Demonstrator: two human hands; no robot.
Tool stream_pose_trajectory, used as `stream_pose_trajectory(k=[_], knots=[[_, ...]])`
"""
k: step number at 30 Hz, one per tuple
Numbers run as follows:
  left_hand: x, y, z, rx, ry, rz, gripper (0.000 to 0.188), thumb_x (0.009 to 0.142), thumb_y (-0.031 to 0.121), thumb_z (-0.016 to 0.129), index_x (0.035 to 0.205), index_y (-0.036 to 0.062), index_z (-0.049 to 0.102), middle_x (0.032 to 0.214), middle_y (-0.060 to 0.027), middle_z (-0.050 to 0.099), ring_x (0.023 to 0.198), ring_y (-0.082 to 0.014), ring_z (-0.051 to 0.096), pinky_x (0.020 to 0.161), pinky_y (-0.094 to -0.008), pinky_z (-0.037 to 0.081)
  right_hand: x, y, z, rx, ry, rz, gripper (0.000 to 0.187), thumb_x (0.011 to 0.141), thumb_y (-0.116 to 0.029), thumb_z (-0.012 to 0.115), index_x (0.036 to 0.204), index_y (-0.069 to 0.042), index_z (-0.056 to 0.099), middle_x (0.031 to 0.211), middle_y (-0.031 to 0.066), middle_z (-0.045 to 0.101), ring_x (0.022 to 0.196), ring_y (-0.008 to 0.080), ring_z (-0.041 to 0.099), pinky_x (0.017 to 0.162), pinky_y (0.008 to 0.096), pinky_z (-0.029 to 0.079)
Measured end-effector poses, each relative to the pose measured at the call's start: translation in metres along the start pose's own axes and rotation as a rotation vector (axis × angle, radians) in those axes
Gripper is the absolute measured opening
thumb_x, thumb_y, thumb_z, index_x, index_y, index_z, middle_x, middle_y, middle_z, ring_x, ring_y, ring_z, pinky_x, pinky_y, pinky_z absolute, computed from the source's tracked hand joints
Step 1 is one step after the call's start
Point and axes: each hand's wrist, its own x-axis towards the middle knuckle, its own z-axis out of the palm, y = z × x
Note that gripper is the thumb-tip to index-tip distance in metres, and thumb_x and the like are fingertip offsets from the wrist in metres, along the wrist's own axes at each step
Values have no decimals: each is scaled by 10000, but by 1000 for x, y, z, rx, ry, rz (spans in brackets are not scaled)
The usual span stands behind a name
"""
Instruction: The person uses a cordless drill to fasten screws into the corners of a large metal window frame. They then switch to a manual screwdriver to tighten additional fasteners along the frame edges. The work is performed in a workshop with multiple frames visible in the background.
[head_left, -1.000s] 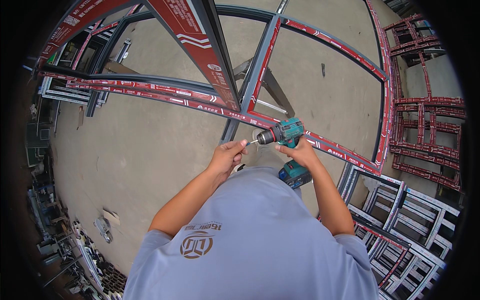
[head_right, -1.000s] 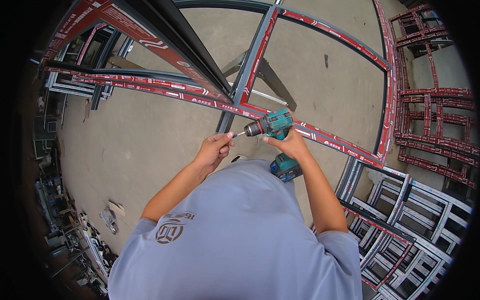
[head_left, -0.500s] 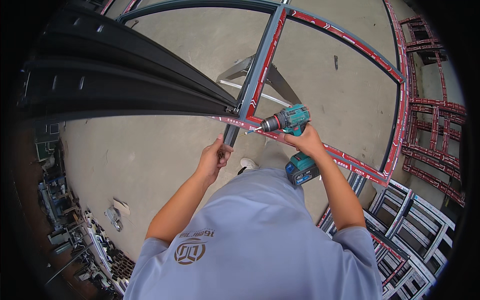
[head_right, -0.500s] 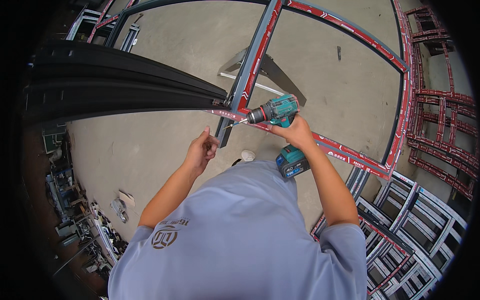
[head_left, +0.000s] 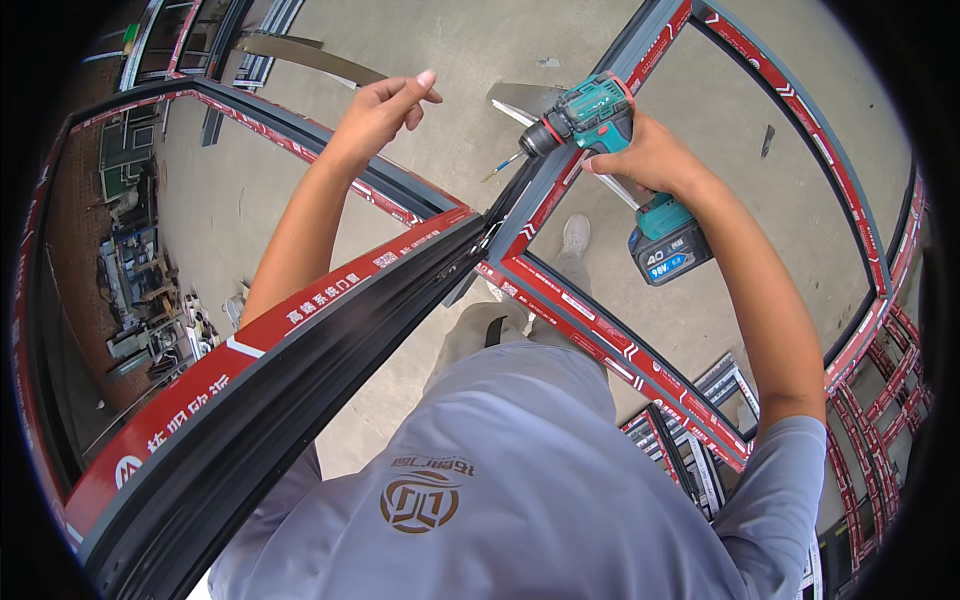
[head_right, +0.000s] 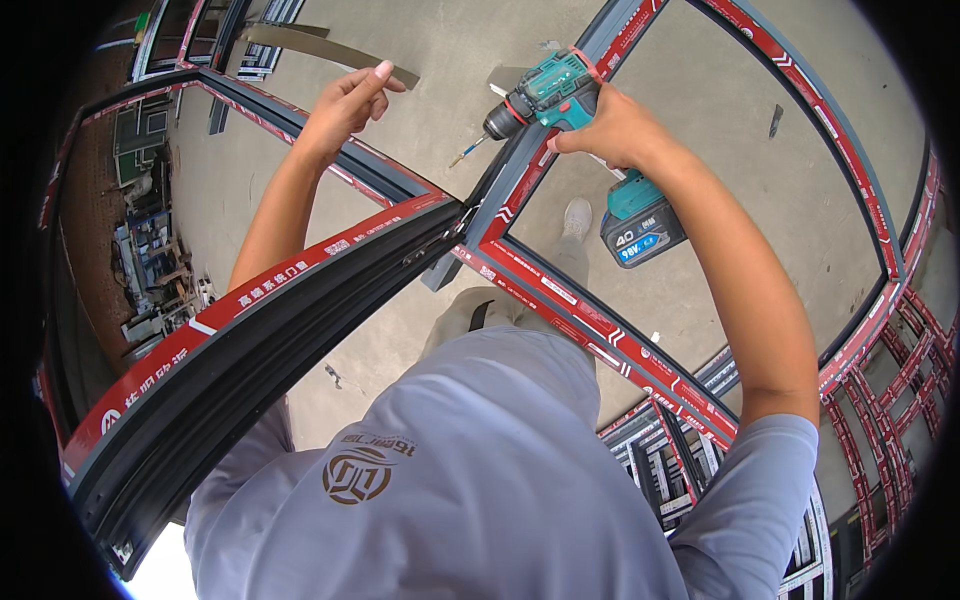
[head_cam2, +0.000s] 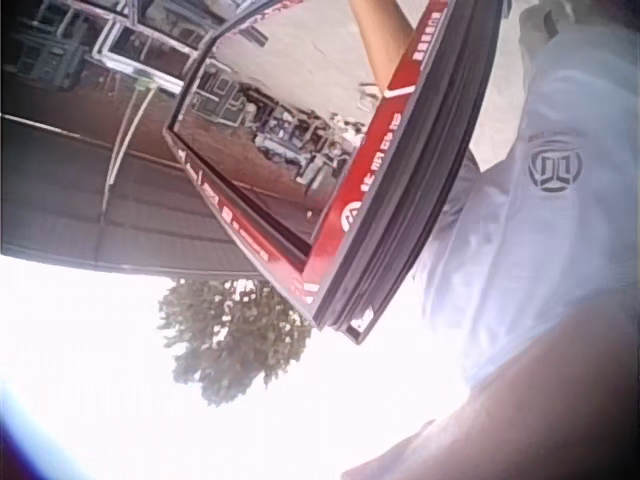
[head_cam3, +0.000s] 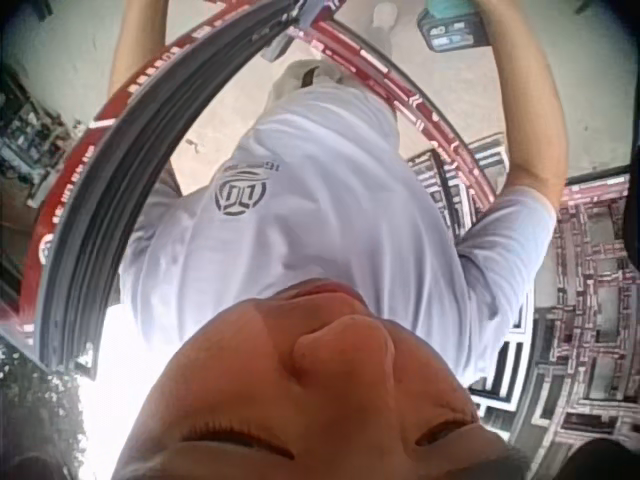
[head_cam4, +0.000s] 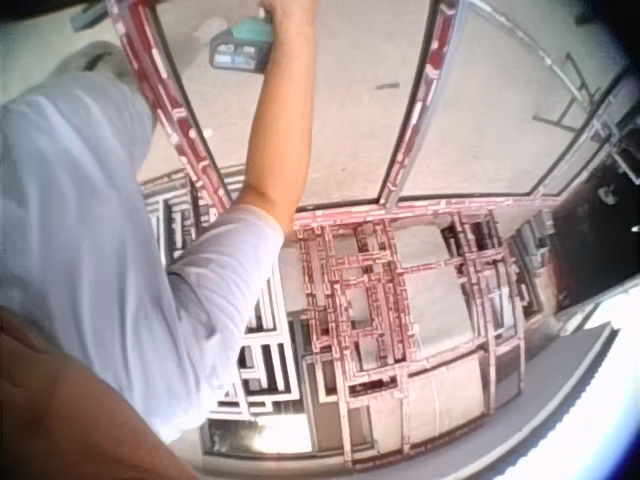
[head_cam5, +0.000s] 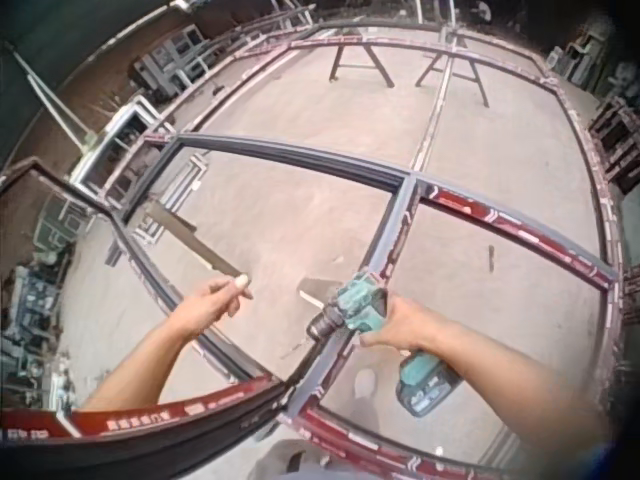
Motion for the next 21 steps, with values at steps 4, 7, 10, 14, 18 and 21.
stream_pose_trajectory(k=[4, 7, 10, 14, 18, 21], knots=[[50, -6, 46, 251, -92, 225, 788, 861, 778, 650, 1005, 16, 795, 891, -122, 728, 947, -232, 687, 899, -405, 526, 49, -15, 2, -200, -154, 44, 680, 700, -425, 893, 1051, 96, 633, 667, 133, 674, 549, 226, 687, 541, 352, 561], [64, -16, 74, 250, -212, 200, 781, 895, 769, 618, 1106, 33, 774, 1002, -139, 732, 997, -240, 682, 933, -374, 518, 73, -23, 8, -255, -273, 13, 650, 708, -425, 896, 1007, 93, 643, 660, 136, 668, 524, 223, 680, 526, 339, 559], [69, -24, 97, 234, -274, 167, 794, 817, 742, 742, 1048, -17, 747, 932, -137, 725, 875, -204, 694, 811, -337, 552, 82, -34, 13, -264, -321, 16, 820, 674, -452, 916, 1228, 57, 589, 835, 141, 706, 500, 178, 626, 461, 291, 514], [73, -34, 115, 96, -286, 103, 779, 720, 705, 854, 976, -20, 732, 804, -100, 711, 725, -162, 692, 675, -284, 561, 80, -48, -6, -352, -435, 21, 508, 781, -419, 847, 1024, 5, 709, 854, 160, 735, 761, 276, 714, 694, 389, 567], [75, -41, 115, -146, -387, -20, 493, 868, 505, 805, 1026, 45, 724, 741, -16, 648, 654, -87, 580, 609, -254, 469, 84, -62, -14, -377, -586, 73, 493, 812, -455, 820, 894, 25, 737, 803, 159, 739, 718, 266, 717, 676, 388, 569], [72, -42, 113, -175, -392, -66, 480, 880, 503, 791, 976, 37, 724, 735, -13, 642, 656, -88, 578, 599, -251, 461, 90, -72, -8, -432, -623, 170, 497, 824, -463, 822, 865, 24, 733, 768, 130, 726, 668, 221, 695, 633, 354, 549]])
